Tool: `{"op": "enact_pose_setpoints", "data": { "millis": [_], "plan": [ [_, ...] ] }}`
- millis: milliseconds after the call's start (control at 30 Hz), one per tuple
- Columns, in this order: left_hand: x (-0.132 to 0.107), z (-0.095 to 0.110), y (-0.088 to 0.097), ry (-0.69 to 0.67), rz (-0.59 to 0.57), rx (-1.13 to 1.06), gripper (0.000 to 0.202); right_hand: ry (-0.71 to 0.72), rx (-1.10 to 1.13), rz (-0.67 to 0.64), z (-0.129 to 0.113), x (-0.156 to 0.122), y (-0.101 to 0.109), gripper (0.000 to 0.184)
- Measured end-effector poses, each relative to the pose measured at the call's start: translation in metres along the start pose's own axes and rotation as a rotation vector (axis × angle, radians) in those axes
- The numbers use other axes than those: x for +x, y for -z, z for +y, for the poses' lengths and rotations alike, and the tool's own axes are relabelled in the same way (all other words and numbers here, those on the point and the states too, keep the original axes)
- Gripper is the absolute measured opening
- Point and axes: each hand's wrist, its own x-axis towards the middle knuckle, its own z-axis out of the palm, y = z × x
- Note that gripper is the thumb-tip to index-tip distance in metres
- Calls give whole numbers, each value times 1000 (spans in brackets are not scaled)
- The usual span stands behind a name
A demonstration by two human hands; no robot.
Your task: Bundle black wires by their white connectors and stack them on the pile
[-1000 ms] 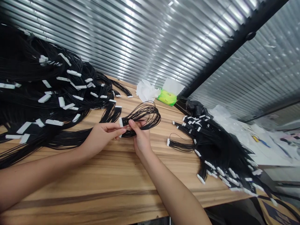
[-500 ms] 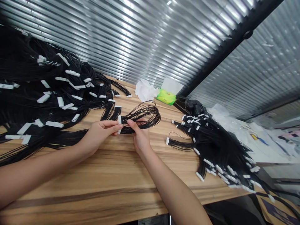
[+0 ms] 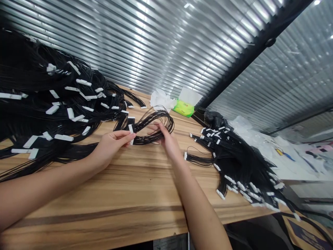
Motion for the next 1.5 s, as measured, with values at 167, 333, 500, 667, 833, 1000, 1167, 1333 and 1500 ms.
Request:
{"op": "enact_pose_setpoints", "data": {
  "millis": [167, 333, 500, 667, 833, 1000, 1167, 1333, 1500],
  "plan": [
    [3, -3, 4, 10, 16, -158, 28, 288, -244, 185, -21, 3, 24, 33],
    [7, -9, 6, 1, 58, -355, 29, 147, -212, 127, 19, -5, -7, 40],
    [1, -7, 3, -11, -22, -247, 26, 24, -40, -130, 49, -23, -36, 33],
    [-1, -2, 0, 24, -115, -101, 26, 97, -143, -118, 35, -20, -24, 26],
    [1, -1, 2, 9, -197, 58, 26, 103, -226, -157, 22, -14, -13, 27],
    [-2, -4, 3, -46, -252, 158, 25, 49, -222, -219, 19, -15, -14, 33],
    [-6, -11, 2, -143, -309, 284, 26, 26, -266, -199, 17, -16, -19, 31],
    [-6, -15, 1, -146, -339, 333, 25, -55, -160, -143, 30, -18, -26, 27],
    [-8, -14, 0, -174, -322, 360, 25, -46, 1, -59, 46, -22, -32, 28]
  ]
}}
